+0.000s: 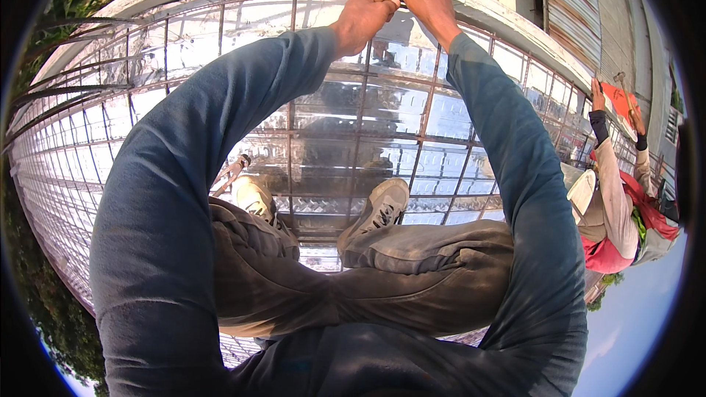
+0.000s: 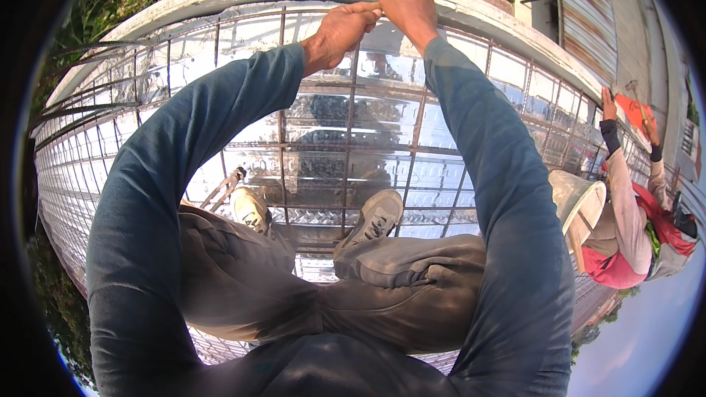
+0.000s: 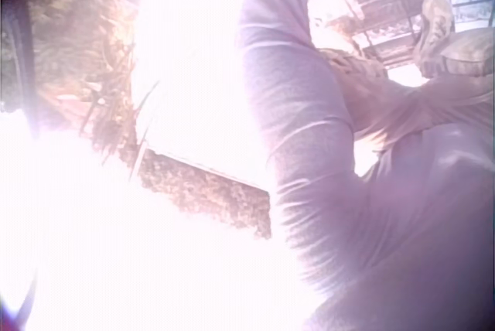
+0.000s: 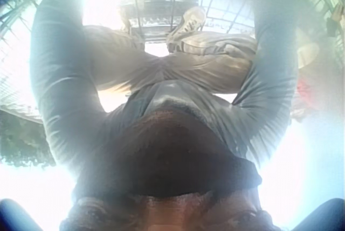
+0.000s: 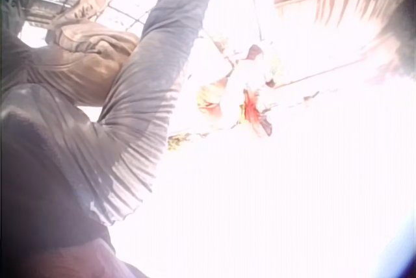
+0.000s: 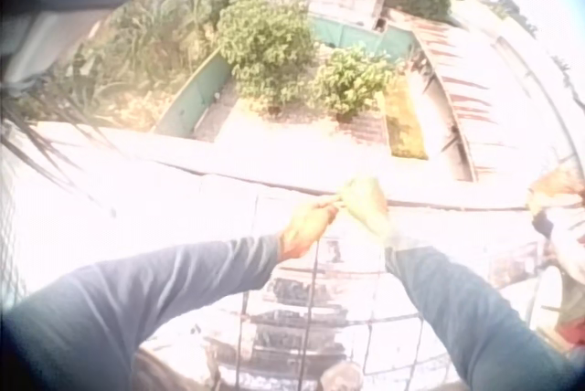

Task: The person ties intersecting steel rebar rods together using wire and pliers to form a grid. They repeatedly pick up wire, wrap it around the intersections, and twist it tight with pliers while standing on the grid.

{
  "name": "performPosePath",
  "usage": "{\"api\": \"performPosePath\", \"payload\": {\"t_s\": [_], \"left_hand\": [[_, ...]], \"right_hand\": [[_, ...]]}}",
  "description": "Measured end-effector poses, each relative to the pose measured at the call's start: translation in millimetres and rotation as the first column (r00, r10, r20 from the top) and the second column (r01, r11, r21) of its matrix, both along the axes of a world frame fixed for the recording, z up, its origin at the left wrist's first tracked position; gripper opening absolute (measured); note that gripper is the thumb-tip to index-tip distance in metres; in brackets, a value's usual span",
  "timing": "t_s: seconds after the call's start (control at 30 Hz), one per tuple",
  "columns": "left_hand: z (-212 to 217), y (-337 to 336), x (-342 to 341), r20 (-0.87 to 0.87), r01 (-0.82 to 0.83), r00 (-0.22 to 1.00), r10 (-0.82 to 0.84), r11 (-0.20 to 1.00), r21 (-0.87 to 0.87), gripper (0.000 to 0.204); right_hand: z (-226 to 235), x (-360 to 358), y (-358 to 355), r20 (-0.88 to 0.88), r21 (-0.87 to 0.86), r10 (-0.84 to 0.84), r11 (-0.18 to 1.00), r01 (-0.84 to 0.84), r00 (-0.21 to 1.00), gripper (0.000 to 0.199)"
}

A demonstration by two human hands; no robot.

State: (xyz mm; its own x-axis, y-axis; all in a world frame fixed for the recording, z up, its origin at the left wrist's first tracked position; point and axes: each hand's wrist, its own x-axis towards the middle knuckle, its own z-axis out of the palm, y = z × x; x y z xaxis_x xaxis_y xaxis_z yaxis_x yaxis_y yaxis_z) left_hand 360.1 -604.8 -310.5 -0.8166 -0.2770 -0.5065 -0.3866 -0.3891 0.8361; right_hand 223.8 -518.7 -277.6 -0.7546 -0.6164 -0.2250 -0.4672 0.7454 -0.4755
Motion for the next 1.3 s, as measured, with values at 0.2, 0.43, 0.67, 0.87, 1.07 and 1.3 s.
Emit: {"api": "performPosePath", "payload": {"t_s": [0.2,0.43,0.67,0.87,1.07,1.3], "left_hand": [[5,-9,11,-0.034,0.093,0.996,-0.088,0.976,0.199,0.045],[11,-3,-7,-0.068,0.012,0.998,0.004,0.971,0.240,0.050],[-6,4,-28,-0.056,0.018,0.998,-0.006,0.974,0.225,0.035],[-16,1,-33,-0.027,0.034,0.999,-0.031,0.994,0.101,0.017],[-16,-7,-37,0.035,-0.024,0.999,0.022,0.998,0.056,0.014],[-23,-51,-37,0.080,0.201,0.979,-0.186,0.863,-0.463,0.023]], "right_hand": [[-2,-1,-8,-0.173,0.100,-0.057,0.992,0.075,0.983,0.029],[-26,-30,12,0.414,-0.216,-0.084,0.958,0.188,0.906,0.021],[-8,-27,23,0.566,-0.152,-0.055,0.974,0.170,0.823,0.024],[-15,-25,28,0.573,-0.204,-0.048,0.958,0.199,0.818,0.024],[-18,-35,36,0.507,-0.214,0.013,0.970,0.112,0.862,0.024],[-19,-62,31,-0.029,-0.225,0.060,0.972,-0.065,0.998,0.025]]}}
